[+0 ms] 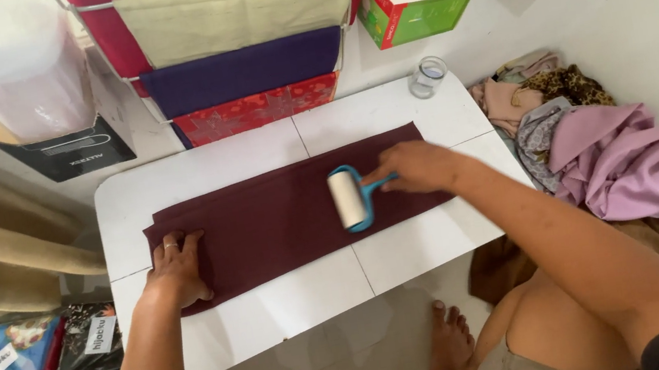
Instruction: Lint rolling a maroon hijab to remove debris and then folding it neatly on a white surface.
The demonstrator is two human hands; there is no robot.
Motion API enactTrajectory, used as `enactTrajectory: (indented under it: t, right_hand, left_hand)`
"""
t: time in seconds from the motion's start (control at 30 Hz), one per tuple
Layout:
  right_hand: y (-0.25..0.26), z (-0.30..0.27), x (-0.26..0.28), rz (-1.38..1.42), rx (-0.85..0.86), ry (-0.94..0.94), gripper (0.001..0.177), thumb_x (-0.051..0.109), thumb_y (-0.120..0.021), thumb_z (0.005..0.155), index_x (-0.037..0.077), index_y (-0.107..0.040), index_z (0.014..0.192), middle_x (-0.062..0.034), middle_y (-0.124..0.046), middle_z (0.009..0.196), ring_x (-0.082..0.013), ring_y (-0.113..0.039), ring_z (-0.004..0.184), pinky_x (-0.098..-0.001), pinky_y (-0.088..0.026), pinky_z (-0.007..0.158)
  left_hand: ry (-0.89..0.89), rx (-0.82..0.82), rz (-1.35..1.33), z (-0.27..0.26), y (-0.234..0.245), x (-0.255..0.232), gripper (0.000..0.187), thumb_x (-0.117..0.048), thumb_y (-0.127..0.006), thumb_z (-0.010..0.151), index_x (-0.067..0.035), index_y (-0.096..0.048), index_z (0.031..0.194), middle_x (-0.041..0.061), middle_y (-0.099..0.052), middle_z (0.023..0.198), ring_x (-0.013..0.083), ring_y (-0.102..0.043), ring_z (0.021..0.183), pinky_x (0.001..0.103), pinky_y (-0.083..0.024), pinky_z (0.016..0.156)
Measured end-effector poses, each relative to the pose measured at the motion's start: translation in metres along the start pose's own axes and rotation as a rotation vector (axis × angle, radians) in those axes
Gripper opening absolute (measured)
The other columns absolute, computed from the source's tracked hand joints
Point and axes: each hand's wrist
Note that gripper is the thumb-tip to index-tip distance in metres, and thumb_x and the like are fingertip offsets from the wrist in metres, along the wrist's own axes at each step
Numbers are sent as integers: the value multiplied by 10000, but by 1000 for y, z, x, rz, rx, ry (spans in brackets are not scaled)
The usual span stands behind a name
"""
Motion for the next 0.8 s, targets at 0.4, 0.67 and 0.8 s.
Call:
enactTrajectory:
  t: [0.4, 0.67, 0.8]
  right_hand:
    - [4, -44, -73, 30, 33, -423, 387, 240, -751, 863, 514, -774, 1135, -94, -776, 1050, -379, -728, 1003, -485, -568, 961]
    - [-7, -22, -28, -404, -61, -211, 109, 383, -729, 877, 408, -788, 965, 67, -698, 830, -174, -730, 794, -372, -588, 776]
    - [2, -31, 17, 102, -174, 96, 310, 248, -715, 917, 255, -766, 1223, -161, -727, 983, -401, -715, 931, -488, -588, 817]
  left_hand:
    - [31, 4, -8, 15, -9, 0, 1326, -206, -1072, 531, -281, -279, 1591, 141, -245, 1613, 382, -246, 1515, 609, -452, 1105]
    - [9, -15, 15, 16, -12, 4, 1319, -222, -1059, 532, -289, -278, 1593, 137, -273, 1601, 380, -256, 1512, 609, -462, 1099]
    - [7, -21, 21, 16, -10, 4, 1298, -222, -1064, 519, -278, -315, 1577, 141, -299, 1591, 388, -273, 1508, 615, -466, 1094]
Point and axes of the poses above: each hand's wrist, its own z-axis towards the middle knuckle, its own y-axis out of the back of the hand, x = y × z
